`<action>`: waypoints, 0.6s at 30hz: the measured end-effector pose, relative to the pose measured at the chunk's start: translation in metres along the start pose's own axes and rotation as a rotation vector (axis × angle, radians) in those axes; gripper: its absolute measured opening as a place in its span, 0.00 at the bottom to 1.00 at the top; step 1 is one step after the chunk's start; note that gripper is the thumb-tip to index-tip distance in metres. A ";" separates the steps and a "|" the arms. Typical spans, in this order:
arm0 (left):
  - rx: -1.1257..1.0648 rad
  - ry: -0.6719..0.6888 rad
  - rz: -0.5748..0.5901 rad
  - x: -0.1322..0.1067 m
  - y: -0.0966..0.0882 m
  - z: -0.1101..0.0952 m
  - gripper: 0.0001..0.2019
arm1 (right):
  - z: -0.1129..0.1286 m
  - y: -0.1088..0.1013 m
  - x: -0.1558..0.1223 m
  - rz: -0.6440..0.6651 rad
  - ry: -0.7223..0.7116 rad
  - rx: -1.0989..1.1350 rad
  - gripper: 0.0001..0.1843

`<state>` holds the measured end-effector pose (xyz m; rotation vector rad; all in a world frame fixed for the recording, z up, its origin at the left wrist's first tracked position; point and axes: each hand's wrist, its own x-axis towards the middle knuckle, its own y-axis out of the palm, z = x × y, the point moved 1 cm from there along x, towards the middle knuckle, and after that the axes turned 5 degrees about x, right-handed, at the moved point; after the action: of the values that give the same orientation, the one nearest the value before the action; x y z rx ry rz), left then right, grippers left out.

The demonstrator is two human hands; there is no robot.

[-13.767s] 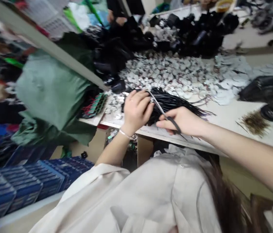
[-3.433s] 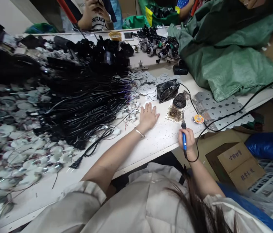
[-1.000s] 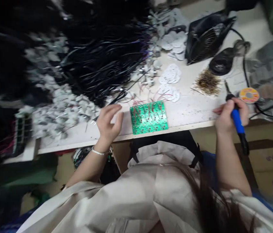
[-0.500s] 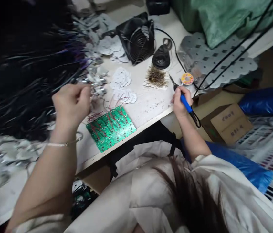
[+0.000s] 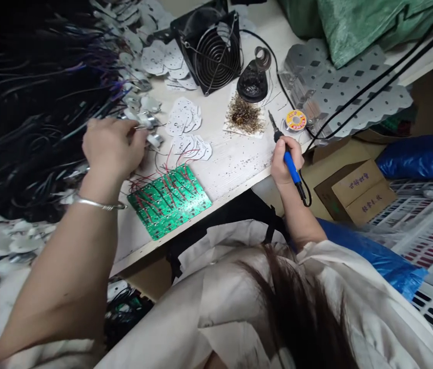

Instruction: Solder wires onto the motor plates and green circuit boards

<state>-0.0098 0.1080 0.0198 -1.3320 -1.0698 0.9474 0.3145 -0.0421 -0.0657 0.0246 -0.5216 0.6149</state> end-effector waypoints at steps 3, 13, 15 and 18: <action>0.021 0.034 0.109 0.004 -0.003 -0.008 0.19 | 0.006 0.000 -0.002 -0.053 -0.085 -0.015 0.20; -0.081 -0.073 -0.034 -0.007 -0.031 -0.003 0.19 | 0.008 -0.001 -0.031 0.191 -0.260 0.019 0.12; -0.065 0.022 -0.022 -0.002 -0.034 -0.028 0.19 | 0.008 0.004 -0.036 0.133 -0.252 0.031 0.12; -0.133 0.207 0.029 0.009 -0.029 -0.097 0.17 | 0.011 0.004 -0.035 0.022 -0.267 0.045 0.11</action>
<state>0.0841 0.0899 0.0544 -1.5233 -0.9696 0.7507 0.2827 -0.0599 -0.0732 0.1451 -0.7671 0.6491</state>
